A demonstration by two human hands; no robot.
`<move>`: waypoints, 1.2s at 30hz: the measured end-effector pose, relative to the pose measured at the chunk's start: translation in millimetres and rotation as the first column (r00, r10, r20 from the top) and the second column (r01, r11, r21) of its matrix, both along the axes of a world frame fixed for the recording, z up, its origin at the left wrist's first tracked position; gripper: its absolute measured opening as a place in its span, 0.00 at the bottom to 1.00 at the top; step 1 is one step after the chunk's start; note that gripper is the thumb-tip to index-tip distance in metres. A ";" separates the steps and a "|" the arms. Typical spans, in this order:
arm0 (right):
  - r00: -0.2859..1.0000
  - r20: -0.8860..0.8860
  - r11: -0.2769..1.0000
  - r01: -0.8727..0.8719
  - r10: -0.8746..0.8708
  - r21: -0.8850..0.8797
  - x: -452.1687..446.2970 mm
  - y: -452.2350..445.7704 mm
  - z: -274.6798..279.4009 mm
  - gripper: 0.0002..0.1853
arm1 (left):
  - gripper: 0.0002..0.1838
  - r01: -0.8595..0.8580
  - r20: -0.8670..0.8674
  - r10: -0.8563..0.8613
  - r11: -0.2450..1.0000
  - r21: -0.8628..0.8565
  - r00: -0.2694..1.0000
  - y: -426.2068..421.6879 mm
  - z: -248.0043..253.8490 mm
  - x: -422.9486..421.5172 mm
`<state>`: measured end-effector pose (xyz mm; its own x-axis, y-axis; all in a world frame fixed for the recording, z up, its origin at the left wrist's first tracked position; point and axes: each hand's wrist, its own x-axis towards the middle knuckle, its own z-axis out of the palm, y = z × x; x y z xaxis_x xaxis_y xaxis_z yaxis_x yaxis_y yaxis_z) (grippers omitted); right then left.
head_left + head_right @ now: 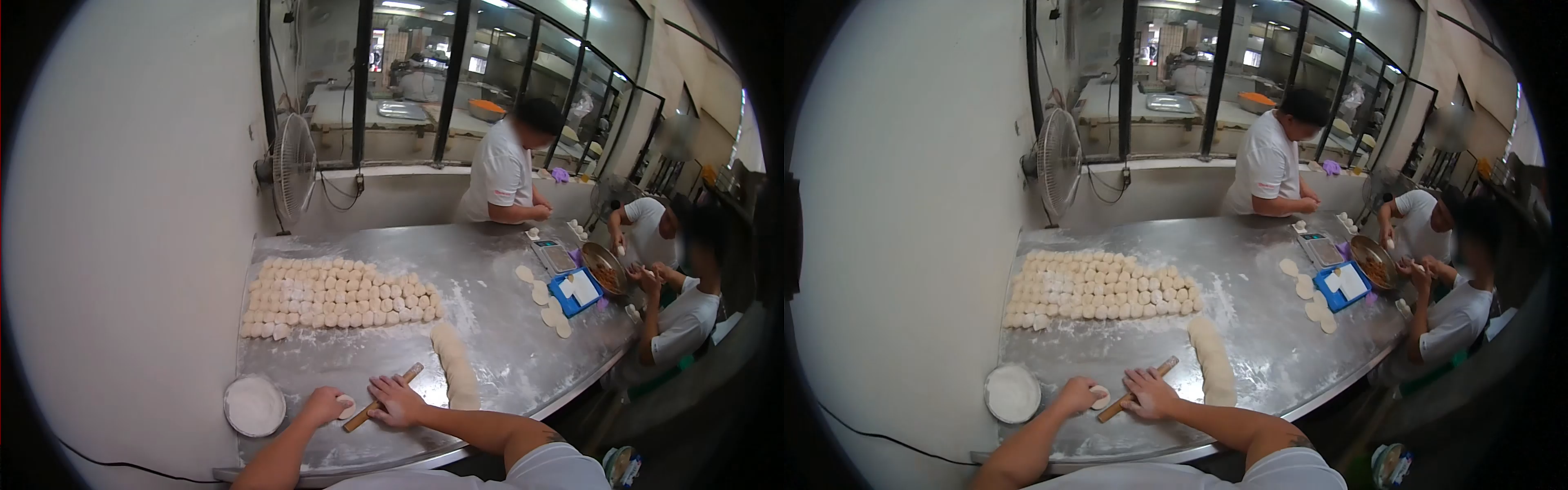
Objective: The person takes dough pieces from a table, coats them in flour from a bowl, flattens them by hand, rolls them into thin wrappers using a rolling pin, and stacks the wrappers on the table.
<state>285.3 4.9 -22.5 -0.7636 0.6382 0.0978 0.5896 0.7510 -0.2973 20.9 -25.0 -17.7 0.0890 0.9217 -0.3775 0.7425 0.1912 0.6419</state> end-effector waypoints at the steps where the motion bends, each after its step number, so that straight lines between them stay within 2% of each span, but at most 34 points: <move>1: 0.999 0.032 1.000 0.023 -0.022 -0.018 -5.9 4.3 -2.5 0.36 | 0.21 0.038 -0.024 -0.038 0.999 0.011 0.999 -0.5 2.5 0.9; 4: 0.984 0.121 0.991 0.132 -0.129 -0.010 -36.4 17.8 -1.7 0.38 | 0.24 0.102 -0.142 -0.099 0.995 0.018 0.985 5.9 -9.0 1.9; 6: 0.960 0.189 0.978 0.210 -0.206 -0.004 -65.1 31.1 9.4 0.37 | 0.27 0.052 -0.050 -0.056 0.996 -0.075 0.997 9.2 -12.9 -2.9; 7: 0.959 0.174 0.973 0.229 -0.223 -0.016 -77.0 42.8 3.0 0.38 | 0.29 0.023 -0.112 -0.031 0.997 -0.071 0.993 12.4 -19.0 -1.5; 8: 0.957 0.173 0.970 0.240 -0.231 -0.031 -90.3 54.0 5.6 0.40 | 0.24 0.003 -0.162 -0.009 0.999 -0.040 0.987 14.4 -21.7 -1.3; 10: 0.948 0.158 0.956 0.287 -0.276 -0.053 -120.7 80.8 -2.0 0.44 | 0.22 -0.057 -0.148 0.056 0.998 0.001 0.987 19.4 -11.4 -2.7; 12: 0.945 0.017 0.945 0.326 -0.326 -0.016 -141.2 98.2 -16.9 0.42 | 0.20 -0.109 -0.117 0.115 0.993 0.054 0.987 22.2 -5.8 -6.1; 15: 0.961 -0.027 0.961 0.274 -0.275 -0.044 -116.3 77.8 -11.6 0.42 | 0.20 -0.107 -0.018 0.107 0.993 -0.042 0.994 21.2 15.5 -11.5; 16: 0.962 0.013 0.961 0.272 -0.272 -0.055 -94.9 58.0 -6.7 0.39 | 0.16 -0.091 0.015 0.091 0.994 0.056 0.996 23.0 -0.9 -13.0; 18: 0.954 0.241 0.976 0.204 -0.180 -0.079 -44.5 21.3 -1.0 0.37 | 0.14 -0.159 0.254 0.212 0.964 -0.215 0.944 25.8 -10.5 -15.7; 19: 0.966 0.228 0.984 0.148 -0.121 -0.103 -19.8 5.7 2.9 0.35 | 0.13 -0.162 0.354 0.290 0.923 -0.350 0.889 26.0 -15.0 -17.3; 20: 0.968 0.229 0.989 0.124 -0.102 -0.085 -3.8 -1.3 0.5 0.35 | 0.10 -0.158 0.381 0.298 0.921 -0.356 0.875 23.5 -21.5 -17.5; 21: 0.969 0.232 0.993 0.099 -0.080 -0.069 4.6 -4.6 -1.9 0.35 | 0.11 -0.089 0.335 0.222 0.926 -0.368 0.916 24.5 -19.9 -20.0; 23: 0.957 0.250 0.983 0.171 -0.149 -0.068 -21.8 8.4 0.5 0.36 | 0.13 0.060 0.240 0.044 0.911 -0.408 0.970 28.7 -9.8 -25.4; 25: 0.934 0.256 0.965 0.261 -0.248 -0.017 -69.7 34.7 -0.9 0.37 | 0.17 0.026 0.032 -0.019 0.970 -0.241 0.999 26.1 -8.4 -21.1; 26: 0.931 0.245 0.958 0.286 -0.270 -0.033 -93.4 50.8 2.1 0.40 | 0.19 0.024 -0.079 -0.036 0.988 -0.150 0.996 25.4 -6.7 -19.7; 28: 0.934 0.124 0.942 0.333 -0.335 0.034 -133.7 78.3 -6.4 0.44 | 0.21 -0.053 -0.145 0.039 0.994 -0.100 0.989 24.6 4.5 -19.2; 30: 0.945 0.016 0.945 0.324 -0.325 0.043 -145.1 88.5 -16.6 0.43 | 0.24 -0.090 -0.174 0.078 0.994 -0.059 0.982 27.9 8.3 -24.1; 32: 0.949 -0.060 0.951 0.309 -0.308 0.013 -132.4 79.9 -13.1 0.40 | 0.22 -0.133 -0.067 0.133 0.991 0.005 0.989 25.3 -2.7 -21.8; 33: 0.951 -0.011 0.951 0.309 -0.309 -0.009 -110.7 65.3 -13.9 0.38 | 0.21 -0.158 -0.010 0.159 0.987 0.036 0.987 26.0 -8.8 -22.0; 35: 0.950 0.140 0.954 0.292 -0.280 -0.070 -59.3 25.7 -8.7 0.34 | 0.19 -0.177 0.244 0.235 0.956 -0.236 0.941 30.0 -5.7 -23.6; 36: 0.970 0.143 0.978 0.206 -0.198 -0.042 -27.2 8.9 -17.7 0.34 | 0.18 -0.161 0.354 0.298 0.916 -0.368 0.886 32.1 -3.6 -25.7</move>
